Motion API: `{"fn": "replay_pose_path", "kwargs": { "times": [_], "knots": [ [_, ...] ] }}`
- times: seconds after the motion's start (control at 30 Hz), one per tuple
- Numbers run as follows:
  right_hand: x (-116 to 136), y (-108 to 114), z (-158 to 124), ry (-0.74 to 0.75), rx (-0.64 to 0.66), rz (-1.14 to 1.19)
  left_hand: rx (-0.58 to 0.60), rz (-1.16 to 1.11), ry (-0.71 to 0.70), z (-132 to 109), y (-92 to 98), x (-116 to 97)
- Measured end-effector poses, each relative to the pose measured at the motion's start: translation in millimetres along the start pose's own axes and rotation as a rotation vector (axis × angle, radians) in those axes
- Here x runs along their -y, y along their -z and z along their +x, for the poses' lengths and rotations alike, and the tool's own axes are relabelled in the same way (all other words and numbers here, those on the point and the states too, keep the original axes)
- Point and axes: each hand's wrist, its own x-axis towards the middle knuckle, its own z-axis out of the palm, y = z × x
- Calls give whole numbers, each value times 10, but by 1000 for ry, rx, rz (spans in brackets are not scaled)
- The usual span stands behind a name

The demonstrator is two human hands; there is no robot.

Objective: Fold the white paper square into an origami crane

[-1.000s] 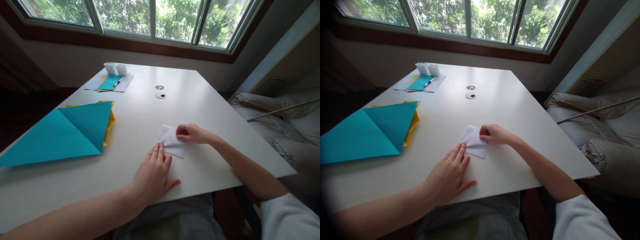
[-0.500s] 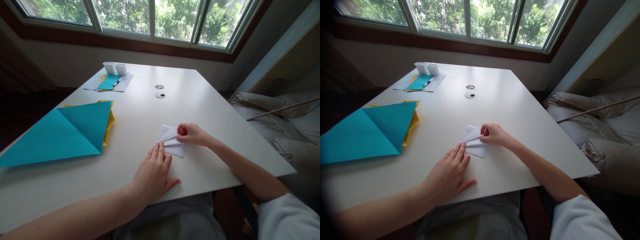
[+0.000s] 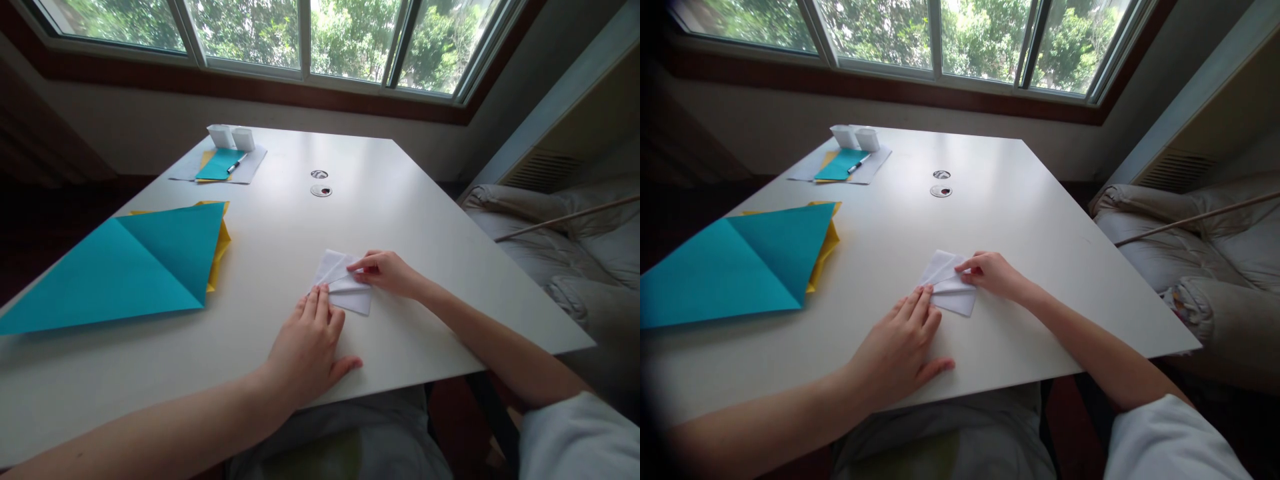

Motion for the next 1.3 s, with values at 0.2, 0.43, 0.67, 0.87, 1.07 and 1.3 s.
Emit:
{"fn": "replay_pose_path", "kwargs": {
  "times": [0.2, 0.43, 0.67, 0.87, 1.07, 1.3],
  "knots": [
    [-14, -13, -28, 14, -16, -10, -6, 29, 8, 3, 13, -2],
    [-22, -19, -30, 20, -17, -10, -13, 51, 37, 24, 1, 28],
    [12, -10, -36, 23, -9, -47, -10, 80, 29, 90, -1, 50],
    [48, 53, -39, 239, 15, -283, -50, 125, -18, 103, -52, 69],
    [242, 99, -90, 447, -2, -662, -71, 164, -50, 112, -66, 67],
    [373, -2, -275, 578, -13, -725, -61, 166, -62, 116, -82, 68]
  ]
}}
